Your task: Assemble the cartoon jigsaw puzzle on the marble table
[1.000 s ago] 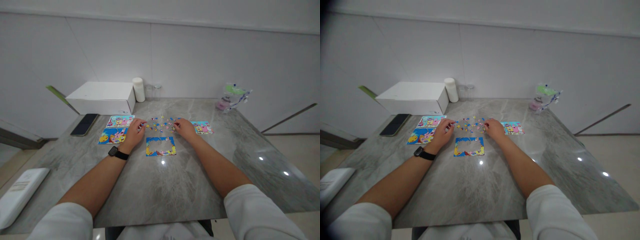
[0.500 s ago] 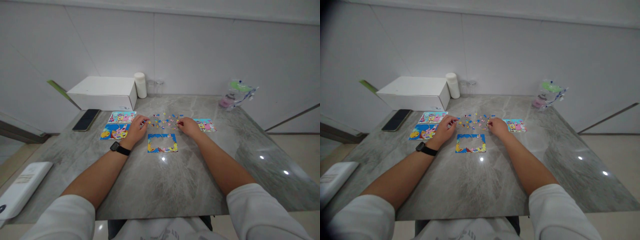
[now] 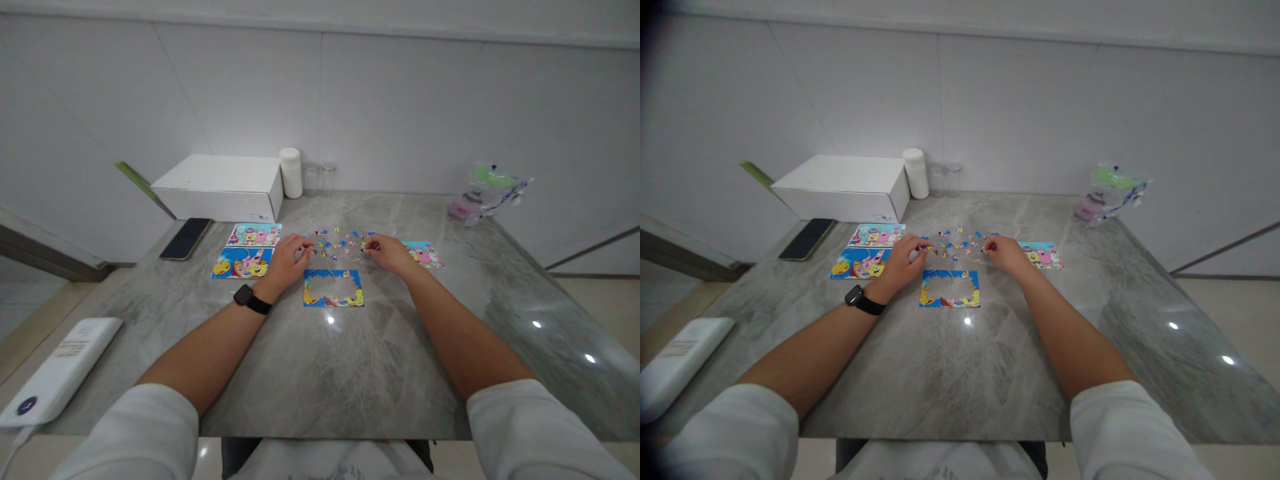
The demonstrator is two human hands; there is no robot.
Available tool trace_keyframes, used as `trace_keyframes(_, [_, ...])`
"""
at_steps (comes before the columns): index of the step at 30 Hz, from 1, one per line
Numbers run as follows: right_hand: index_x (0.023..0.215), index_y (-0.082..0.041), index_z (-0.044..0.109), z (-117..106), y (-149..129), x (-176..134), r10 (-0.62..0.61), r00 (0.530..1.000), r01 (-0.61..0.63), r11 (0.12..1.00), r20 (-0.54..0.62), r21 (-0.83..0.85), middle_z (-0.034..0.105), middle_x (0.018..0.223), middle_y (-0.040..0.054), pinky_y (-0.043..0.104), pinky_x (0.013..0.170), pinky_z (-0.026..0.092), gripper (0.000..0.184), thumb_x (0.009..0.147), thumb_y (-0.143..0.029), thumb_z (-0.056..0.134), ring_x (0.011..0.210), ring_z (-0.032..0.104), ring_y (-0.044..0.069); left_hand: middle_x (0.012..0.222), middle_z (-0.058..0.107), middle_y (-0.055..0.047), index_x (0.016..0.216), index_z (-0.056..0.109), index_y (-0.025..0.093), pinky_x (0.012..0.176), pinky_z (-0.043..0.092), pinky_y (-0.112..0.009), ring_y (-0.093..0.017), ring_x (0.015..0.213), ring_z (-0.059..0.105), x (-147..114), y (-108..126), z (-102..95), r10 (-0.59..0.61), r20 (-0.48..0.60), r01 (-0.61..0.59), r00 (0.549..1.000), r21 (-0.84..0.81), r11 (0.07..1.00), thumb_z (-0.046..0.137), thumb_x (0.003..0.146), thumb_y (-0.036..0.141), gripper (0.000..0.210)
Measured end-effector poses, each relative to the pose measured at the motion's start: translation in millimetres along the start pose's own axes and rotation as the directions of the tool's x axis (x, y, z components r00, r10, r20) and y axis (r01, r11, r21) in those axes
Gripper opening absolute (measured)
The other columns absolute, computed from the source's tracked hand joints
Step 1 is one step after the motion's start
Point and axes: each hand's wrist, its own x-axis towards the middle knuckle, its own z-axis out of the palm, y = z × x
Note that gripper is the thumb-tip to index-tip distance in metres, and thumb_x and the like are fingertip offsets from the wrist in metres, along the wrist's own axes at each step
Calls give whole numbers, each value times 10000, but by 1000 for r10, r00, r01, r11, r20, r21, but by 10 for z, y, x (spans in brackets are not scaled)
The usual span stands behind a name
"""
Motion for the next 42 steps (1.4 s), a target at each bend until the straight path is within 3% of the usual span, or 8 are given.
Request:
trace_keyframes(5, [930,-223,756,-59,-302,-93,-158,984,106,893,83,437,764,886,26,324,779,539,146,857,-328,683,821,687,200,940,709,-30,1059,721,223,838,502,-369,-199,855,625,-7,247,16,-51,26,54,998,-138,989,616,995,306,149])
trace_keyframes(8, [938,-217,769,-55,-518,-203,-228,968,135,823,103,552,767,898,25,333,800,544,202,855,-390,703,825,685,191,921,717,-22,1009,723,217,789,497,-337,-186,843,635,-15,404,35,-88,116,115,989,-251,961,627,997,358,171])
trace_keyframes(14, [902,-214,750,10,-713,-318,-281,946,129,784,162,608,723,809,7,312,727,526,227,829,-429,743,764,650,174,837,705,-11,858,691,204,747,477,-320,-173,782,613,-58,551,91,-115,274,197,955,-290,937,636,972,401,234])
trace_keyframes(21, [1109,-222,711,36,-763,-343,-205,972,69,721,117,690,723,890,20,302,715,547,351,841,-442,760,798,657,173,798,670,-5,842,667,192,702,462,-297,-154,737,580,-58,556,125,-251,258,344,933,-438,830,633,961,450,287])
trace_keyframes(27, [970,-213,683,61,-797,-333,-153,985,40,655,80,755,707,856,2,285,714,517,319,759,-415,811,776,642,154,770,627,5,843,667,178,688,446,-273,-138,724,557,-71,585,156,-307,288,418,907,-527,740,666,925,512,344])
trace_keyframes(36, [921,-202,693,62,-880,-370,-188,980,79,668,65,740,707,841,-1,294,726,503,264,781,-410,777,764,633,154,742,651,2,818,686,177,671,435,-273,-141,700,564,-74,617,152,-346,250,426,905,-487,763,654,924,478,322])
trace_keyframes(42, [931,-193,713,-15,-794,-327,-184,978,55,689,102,722,717,835,5,299,752,514,314,754,-435,808,775,645,155,863,745,-16,916,750,195,755,479,-305,-171,798,642,-116,613,177,-199,238,273,951,-337,901,631,973,370,219])
